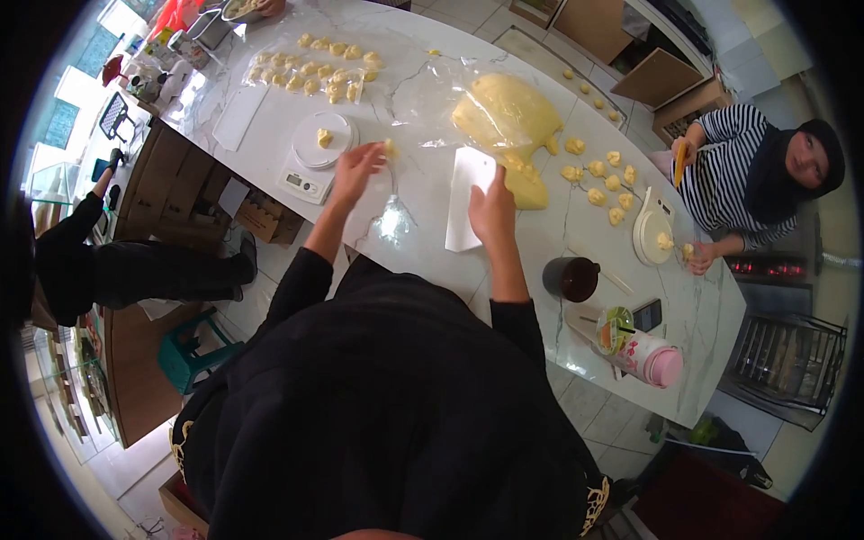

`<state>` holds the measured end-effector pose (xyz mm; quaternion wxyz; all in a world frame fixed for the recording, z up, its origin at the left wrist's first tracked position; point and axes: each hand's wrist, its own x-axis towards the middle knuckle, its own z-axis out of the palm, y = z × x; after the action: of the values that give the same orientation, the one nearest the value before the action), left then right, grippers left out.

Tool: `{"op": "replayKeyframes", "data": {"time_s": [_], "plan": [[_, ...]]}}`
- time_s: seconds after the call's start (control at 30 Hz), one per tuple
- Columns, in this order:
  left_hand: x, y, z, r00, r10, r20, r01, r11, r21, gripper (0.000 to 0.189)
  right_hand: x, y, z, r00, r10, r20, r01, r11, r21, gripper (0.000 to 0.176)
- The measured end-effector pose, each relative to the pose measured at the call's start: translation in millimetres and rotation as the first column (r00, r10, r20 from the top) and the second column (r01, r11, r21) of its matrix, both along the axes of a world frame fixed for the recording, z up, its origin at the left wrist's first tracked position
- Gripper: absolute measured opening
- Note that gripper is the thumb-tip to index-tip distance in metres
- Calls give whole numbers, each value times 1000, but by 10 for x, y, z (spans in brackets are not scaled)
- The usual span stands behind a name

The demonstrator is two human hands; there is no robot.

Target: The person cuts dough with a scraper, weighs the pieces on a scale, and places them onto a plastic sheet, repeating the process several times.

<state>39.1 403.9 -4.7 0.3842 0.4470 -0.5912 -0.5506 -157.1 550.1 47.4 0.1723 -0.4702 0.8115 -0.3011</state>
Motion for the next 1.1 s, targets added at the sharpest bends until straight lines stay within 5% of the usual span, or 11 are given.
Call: {"op": "replayKeyframes", "data": {"time_s": [0.07, 0.2, 0.27, 0.5, 0.6, 0.63, 0.7, 1.03, 1.1], "plan": [[312, -221, -3, 966, 220, 140, -174, 943, -283, 25, -9, 187, -3, 999, -18, 45, 23, 993, -118, 58], [701, -563, 308, 880, 428, 205, -286, 823, -490, 16, -25, 428, -14, 987, -48, 154, 69, 988, -137, 48], [764, -670, 277, 891, 422, 169, -311, 837, -450, 14, -48, 473, -25, 989, -39, 144, 70, 974, -216, 43], [787, -661, 84, 815, 253, 520, -2, 900, -435, 20, -58, 493, 140, 993, -53, 105, 79, 963, -258, 41], [826, -620, 86, 795, 387, 468, 54, 722, -690, 30, -44, 521, 161, 990, -71, 124, 99, 965, -242, 41], [807, -556, 245, 795, 388, 466, 56, 718, -694, 30, -46, 536, 172, 989, -67, 132, 98, 964, -249, 41], [803, -413, 523, 899, 382, 213, -242, 840, -486, 40, -57, 569, 173, 987, -65, 145, 100, 964, -247, 42], [1576, -290, 653, 760, 649, -22, -576, 658, -486, 22, -208, 691, 226, 990, -132, 59, 135, 989, -53, 40], [1474, -205, 622, 790, 613, 22, -515, 682, -520, 21, -251, 707, 232, 990, -138, 38, 140, 989, -36, 40]]}}
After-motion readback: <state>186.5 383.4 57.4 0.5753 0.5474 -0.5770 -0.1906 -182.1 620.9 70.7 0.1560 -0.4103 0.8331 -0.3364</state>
